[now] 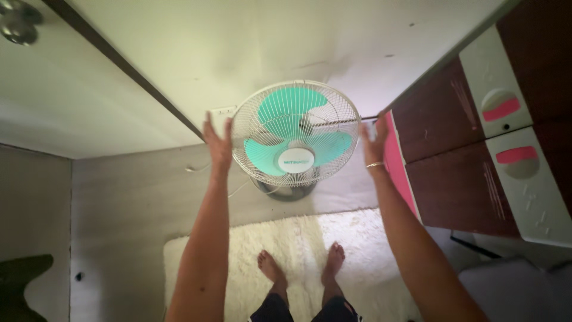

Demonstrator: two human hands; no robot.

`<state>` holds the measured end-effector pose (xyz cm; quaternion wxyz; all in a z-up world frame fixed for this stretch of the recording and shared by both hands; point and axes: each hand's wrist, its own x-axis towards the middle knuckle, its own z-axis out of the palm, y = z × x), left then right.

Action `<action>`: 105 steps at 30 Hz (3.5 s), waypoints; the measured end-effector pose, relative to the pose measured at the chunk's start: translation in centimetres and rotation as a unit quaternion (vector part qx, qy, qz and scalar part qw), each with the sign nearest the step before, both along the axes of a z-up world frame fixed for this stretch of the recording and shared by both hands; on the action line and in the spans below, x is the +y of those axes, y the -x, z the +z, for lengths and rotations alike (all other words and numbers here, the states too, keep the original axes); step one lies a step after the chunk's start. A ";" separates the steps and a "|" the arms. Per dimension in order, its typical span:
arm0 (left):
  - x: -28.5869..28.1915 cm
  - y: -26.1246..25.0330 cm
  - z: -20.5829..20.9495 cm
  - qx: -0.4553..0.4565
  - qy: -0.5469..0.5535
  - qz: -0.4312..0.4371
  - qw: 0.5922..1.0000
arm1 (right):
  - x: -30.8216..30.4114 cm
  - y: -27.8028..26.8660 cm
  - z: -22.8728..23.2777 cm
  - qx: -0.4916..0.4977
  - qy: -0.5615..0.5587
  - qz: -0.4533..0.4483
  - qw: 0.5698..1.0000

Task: The person assembles a standing fan by attaching the fan blades to the motor hub and securing the front and rear wire cages. The person handles the fan blades, motor hub, and wire cages by hand.

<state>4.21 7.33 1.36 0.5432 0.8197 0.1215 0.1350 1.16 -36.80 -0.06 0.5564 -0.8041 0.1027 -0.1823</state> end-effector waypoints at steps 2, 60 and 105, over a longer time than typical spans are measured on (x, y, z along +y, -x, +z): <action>-0.8 -0.3 -0.6 0.030 -0.042 -0.025 0.998 | 2.3 0.0 -0.3 0.059 0.042 0.030 0.997; -5.4 12.2 -19.5 0.250 0.514 0.132 0.810 | 9.2 -8.6 14.0 0.041 0.380 0.239 0.893; -4.2 8.4 -5.7 0.278 0.306 -0.016 0.910 | 1.6 -2.4 2.0 0.246 0.027 0.109 0.963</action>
